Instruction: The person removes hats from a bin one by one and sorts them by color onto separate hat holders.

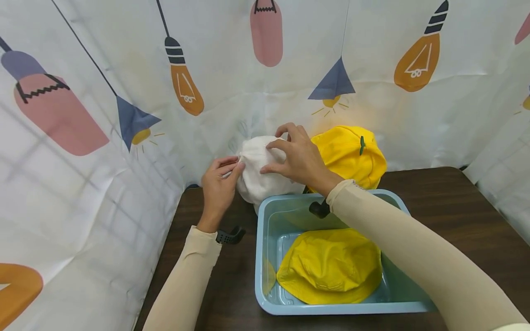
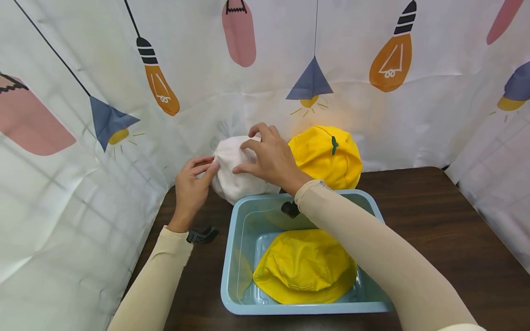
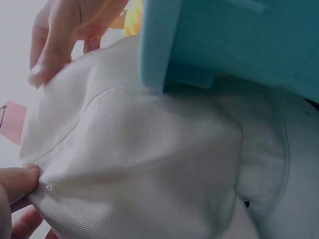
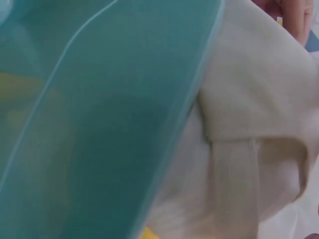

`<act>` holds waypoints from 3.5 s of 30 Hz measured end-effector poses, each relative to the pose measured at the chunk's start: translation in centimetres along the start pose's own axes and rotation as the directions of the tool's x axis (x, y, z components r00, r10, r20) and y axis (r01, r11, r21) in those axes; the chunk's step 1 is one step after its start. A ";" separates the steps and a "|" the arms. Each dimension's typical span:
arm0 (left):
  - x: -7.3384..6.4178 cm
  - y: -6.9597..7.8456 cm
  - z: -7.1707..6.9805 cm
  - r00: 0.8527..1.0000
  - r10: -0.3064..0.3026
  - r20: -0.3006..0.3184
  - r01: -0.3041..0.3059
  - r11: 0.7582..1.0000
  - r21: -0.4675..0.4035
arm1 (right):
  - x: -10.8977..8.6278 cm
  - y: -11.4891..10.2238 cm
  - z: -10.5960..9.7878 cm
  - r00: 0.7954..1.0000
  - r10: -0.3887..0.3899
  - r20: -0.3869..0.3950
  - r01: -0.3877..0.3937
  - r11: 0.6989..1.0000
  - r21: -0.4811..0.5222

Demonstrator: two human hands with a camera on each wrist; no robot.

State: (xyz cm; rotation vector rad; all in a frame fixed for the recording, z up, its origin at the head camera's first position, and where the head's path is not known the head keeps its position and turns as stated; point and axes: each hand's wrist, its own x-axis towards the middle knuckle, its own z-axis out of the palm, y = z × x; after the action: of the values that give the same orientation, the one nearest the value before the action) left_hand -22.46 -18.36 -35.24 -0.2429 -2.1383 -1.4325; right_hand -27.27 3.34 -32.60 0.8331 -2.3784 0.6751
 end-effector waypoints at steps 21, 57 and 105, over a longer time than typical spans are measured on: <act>1.1 -2.0 0.6 0.998 0.060 0.005 -0.060 0.998 -0.024 | 0.3 1.5 -0.4 0.977 0.184 -0.105 -0.148 0.949 0.278; 0.0 -2.1 1.9 0.990 0.133 0.057 -0.139 0.981 0.133 | -0.6 3.0 -1.1 0.884 0.398 0.244 -0.451 0.863 0.226; -1.6 -2.4 -0.1 0.991 0.098 0.089 -0.111 0.981 0.158 | -6.9 1.7 -8.7 0.917 0.085 0.390 -0.143 0.982 0.122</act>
State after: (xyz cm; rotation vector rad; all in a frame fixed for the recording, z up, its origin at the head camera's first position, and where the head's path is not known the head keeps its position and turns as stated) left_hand -22.12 -19.26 -37.99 -0.3516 -2.2584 -1.2003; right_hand -21.06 12.58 -30.88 0.9683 -2.7731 0.8058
